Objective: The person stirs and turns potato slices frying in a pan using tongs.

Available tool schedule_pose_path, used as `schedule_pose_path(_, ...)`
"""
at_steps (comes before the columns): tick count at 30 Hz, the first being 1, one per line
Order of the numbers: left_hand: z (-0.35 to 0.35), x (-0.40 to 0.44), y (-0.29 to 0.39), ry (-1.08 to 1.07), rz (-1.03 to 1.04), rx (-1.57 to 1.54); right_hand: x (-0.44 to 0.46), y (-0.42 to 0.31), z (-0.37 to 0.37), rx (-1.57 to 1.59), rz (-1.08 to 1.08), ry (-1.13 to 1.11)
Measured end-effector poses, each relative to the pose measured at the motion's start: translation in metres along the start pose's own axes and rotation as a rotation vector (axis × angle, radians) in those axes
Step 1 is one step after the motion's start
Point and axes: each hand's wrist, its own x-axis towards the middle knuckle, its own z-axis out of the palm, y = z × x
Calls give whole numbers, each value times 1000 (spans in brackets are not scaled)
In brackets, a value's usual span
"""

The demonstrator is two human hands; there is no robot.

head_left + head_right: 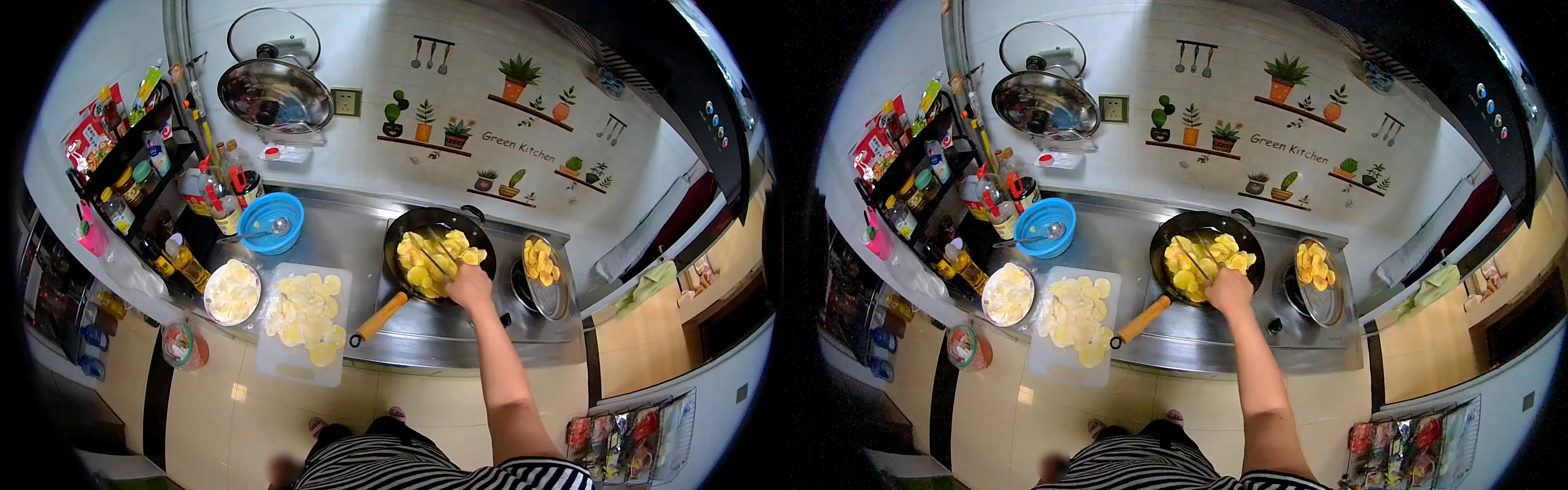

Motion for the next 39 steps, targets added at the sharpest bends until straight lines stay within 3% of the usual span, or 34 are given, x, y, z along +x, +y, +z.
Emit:
schedule_pose_path(3, 0, -2, -8, -67, 42, -75, 10, -7, 17, -1, -42, -19)
schedule_pose_path(5, -25, 13, -12, -188, -40, -326, 10, -4, 21, 4, -31, 12)
schedule_pose_path(8, -28, 15, -8, -305, -116, -322, 1, 5, 5, -82, -7, -78)
schedule_pose_path(17, -22, -3, 3, -296, -176, -264, -50, 62, -41, 10, 107, -63)
schedule_pose_path(20, 2, 2, 4, -85, -63, -179, -52, 66, -29, 22, 132, -78)
schedule_pose_path(23, -16, 17, -5, -357, -257, -494, -50, 57, -17, 40, 76, -72)
schedule_pose_path(26, -11, 25, -4, -244, -166, -426, -50, 32, -18, 37, 2, -128)
schedule_pose_path(30, -17, 22, -4, -352, -115, -252, -44, 20, -8, 3, -62, -151)
schedule_pose_path(33, -32, 22, 0, -525, -228, -324, -35, 28, 0, -22, 44, -135)
schedule_pose_path(38, -42, 29, 3, -739, -1320, -900, -41, 52, -16, 79, 138, 33)
schedule_pose_path(39, -41, 26, 5, -739, -1320, -901, -40, 58, -17, 78, 138, 33)
